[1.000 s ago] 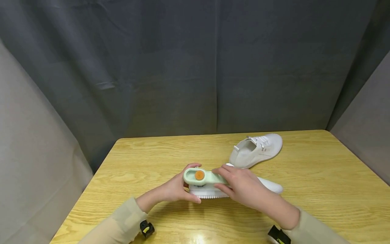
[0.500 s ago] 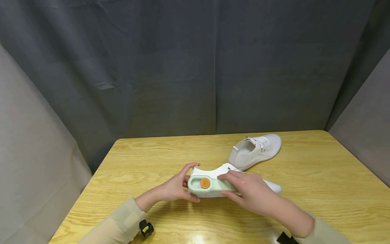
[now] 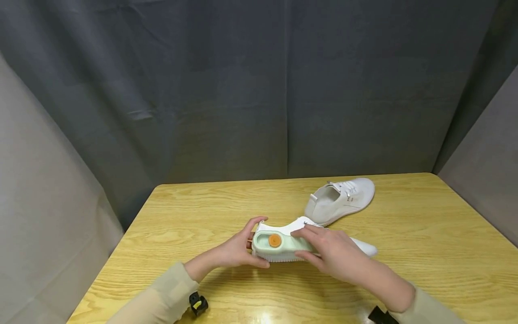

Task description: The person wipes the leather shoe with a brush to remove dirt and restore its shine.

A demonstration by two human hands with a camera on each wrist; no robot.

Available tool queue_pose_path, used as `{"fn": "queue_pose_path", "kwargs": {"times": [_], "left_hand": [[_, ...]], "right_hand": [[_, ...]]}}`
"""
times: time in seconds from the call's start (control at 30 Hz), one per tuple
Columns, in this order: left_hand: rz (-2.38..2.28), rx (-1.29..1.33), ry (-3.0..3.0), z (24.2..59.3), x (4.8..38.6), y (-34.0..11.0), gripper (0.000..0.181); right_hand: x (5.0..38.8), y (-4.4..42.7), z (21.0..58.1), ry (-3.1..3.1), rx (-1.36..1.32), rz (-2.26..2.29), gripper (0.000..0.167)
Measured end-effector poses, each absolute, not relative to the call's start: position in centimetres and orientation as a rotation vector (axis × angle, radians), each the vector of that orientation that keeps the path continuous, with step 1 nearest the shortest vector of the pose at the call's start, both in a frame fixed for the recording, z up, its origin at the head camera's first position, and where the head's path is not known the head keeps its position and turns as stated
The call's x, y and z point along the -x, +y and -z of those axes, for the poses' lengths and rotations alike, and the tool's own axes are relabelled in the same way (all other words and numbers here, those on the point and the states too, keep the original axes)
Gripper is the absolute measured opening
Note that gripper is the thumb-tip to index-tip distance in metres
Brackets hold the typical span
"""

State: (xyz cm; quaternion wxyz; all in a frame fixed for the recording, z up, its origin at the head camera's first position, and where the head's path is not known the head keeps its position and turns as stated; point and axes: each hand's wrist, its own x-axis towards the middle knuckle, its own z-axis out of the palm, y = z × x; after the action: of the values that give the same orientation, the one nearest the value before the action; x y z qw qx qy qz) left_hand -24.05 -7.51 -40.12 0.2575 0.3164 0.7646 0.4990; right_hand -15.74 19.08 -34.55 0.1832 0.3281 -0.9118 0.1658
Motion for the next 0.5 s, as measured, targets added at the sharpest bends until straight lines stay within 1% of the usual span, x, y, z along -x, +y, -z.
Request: {"fn": "queue_pose_path", "kwargs": {"times": [0.2,0.27,0.37,0.5], "left_hand": [[-1.333,-0.814,2.094,39.9,24.1,-7.5,0.103],[-1.329,-0.809,2.091,39.8,24.0,-7.5,0.103],[-1.322,-0.804,2.089,39.6,24.0,-7.6,0.103],[-1.327,-0.82,2.084,39.7,24.1,-7.5,0.103]], "right_hand": [[17.2,22.7,33.3,-2.646,-0.58,-0.471,0.036],[17.4,23.6,33.1,-2.641,-0.502,-0.487,0.037],[17.0,23.7,33.1,-2.604,-0.534,-0.526,0.036],[16.1,22.4,33.6,-2.522,-0.758,-0.533,0.036]]}}
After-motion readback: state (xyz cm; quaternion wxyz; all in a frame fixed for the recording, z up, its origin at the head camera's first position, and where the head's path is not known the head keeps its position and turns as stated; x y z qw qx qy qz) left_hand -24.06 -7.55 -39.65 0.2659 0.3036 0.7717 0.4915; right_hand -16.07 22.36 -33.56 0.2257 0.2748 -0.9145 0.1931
